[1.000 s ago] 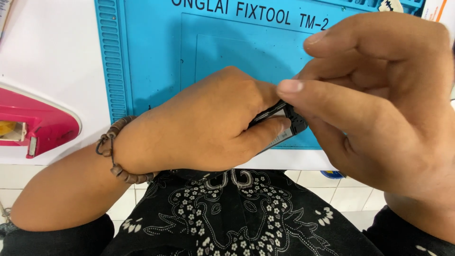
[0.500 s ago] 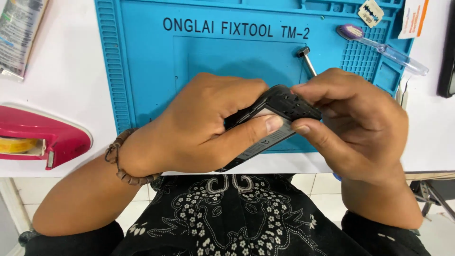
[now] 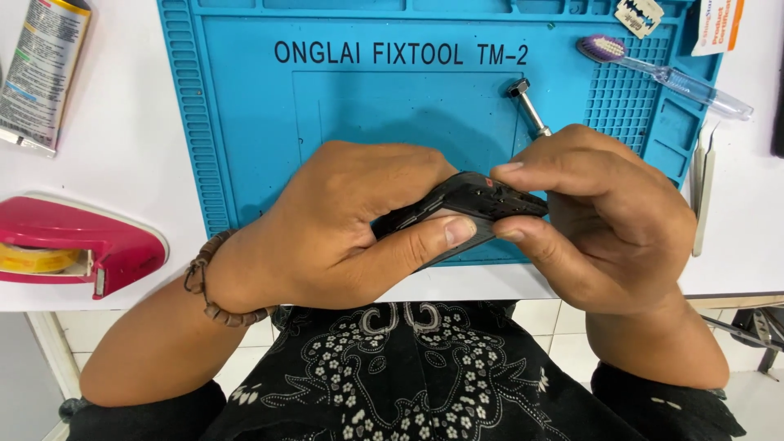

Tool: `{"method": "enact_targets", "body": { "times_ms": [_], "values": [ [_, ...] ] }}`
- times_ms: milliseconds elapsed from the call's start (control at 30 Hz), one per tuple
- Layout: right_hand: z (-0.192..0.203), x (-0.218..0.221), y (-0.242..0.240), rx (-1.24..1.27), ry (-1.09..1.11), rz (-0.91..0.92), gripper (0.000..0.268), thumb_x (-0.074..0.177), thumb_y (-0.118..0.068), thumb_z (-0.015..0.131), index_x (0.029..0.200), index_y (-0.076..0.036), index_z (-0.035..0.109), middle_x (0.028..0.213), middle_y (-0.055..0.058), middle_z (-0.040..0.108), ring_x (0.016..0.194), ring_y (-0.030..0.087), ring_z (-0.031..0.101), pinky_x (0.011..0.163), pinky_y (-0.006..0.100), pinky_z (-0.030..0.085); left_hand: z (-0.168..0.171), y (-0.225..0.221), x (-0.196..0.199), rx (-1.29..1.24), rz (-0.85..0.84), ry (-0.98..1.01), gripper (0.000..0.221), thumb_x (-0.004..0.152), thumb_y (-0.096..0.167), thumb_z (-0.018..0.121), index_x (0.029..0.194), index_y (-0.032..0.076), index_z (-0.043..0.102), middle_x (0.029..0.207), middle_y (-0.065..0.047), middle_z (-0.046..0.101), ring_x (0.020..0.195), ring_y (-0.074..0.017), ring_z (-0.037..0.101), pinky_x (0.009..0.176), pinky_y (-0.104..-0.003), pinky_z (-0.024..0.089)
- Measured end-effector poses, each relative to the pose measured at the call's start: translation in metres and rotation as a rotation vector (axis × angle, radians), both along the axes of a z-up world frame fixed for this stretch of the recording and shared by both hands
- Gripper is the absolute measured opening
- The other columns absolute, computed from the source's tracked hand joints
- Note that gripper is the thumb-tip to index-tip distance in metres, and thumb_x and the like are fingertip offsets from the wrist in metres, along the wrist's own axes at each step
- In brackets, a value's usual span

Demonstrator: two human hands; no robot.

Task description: The person uses a screwdriver to remove screws from the back of a smartphone placed on a blue work mat. They carefully unscrew fasteners along the device's edge and place the removed screws on the mat.

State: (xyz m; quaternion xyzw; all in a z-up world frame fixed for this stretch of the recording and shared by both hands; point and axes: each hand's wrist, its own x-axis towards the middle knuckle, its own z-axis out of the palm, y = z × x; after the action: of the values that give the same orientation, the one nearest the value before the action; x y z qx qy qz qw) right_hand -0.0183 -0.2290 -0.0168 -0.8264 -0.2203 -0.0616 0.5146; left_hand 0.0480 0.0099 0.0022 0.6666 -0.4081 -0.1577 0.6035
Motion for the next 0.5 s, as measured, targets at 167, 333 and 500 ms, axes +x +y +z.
{"method": "enact_targets", "body": {
  "times_ms": [167, 333, 500],
  "values": [
    [-0.0004, 0.0004, -0.0003, 0.008, -0.003, 0.004, 0.033, 0.092, -0.011, 0.073, 0.116, 0.009, 0.062, 0.094, 0.020, 0.069, 0.084, 0.027, 0.067, 0.076, 0.035, 0.058, 0.0010, -0.0010, 0.0002, -0.035, -0.007, 0.014, 0.023, 0.105, 0.012, 0.051, 0.084, 0.003, 0.053, 0.070, -0.002, 0.042, 0.062, -0.0176, 0.040, 0.056, -0.031, 0.033],
    [-0.0007, -0.0003, -0.0020, -0.006, 0.003, 0.007, 0.033, 0.092, -0.011, 0.074, 0.116, 0.008, 0.063, 0.094, 0.020, 0.068, 0.085, 0.028, 0.067, 0.077, 0.035, 0.058, 0.0002, -0.0018, -0.0003, -0.033, -0.003, 0.003, 0.023, 0.105, 0.012, 0.051, 0.085, 0.002, 0.053, 0.069, -0.003, 0.040, 0.062, -0.0180, 0.039, 0.056, -0.032, 0.031],
    [-0.0030, 0.0000, -0.0036, 0.021, 0.012, 0.023, 0.034, 0.091, -0.010, 0.076, 0.118, 0.007, 0.062, 0.094, 0.019, 0.067, 0.084, 0.026, 0.067, 0.077, 0.034, 0.059, 0.0003, -0.0018, 0.0008, -0.027, -0.010, 0.003, 0.021, 0.105, 0.012, 0.051, 0.086, 0.002, 0.054, 0.070, -0.003, 0.041, 0.062, -0.0179, 0.040, 0.056, -0.031, 0.031]
  ]
}}
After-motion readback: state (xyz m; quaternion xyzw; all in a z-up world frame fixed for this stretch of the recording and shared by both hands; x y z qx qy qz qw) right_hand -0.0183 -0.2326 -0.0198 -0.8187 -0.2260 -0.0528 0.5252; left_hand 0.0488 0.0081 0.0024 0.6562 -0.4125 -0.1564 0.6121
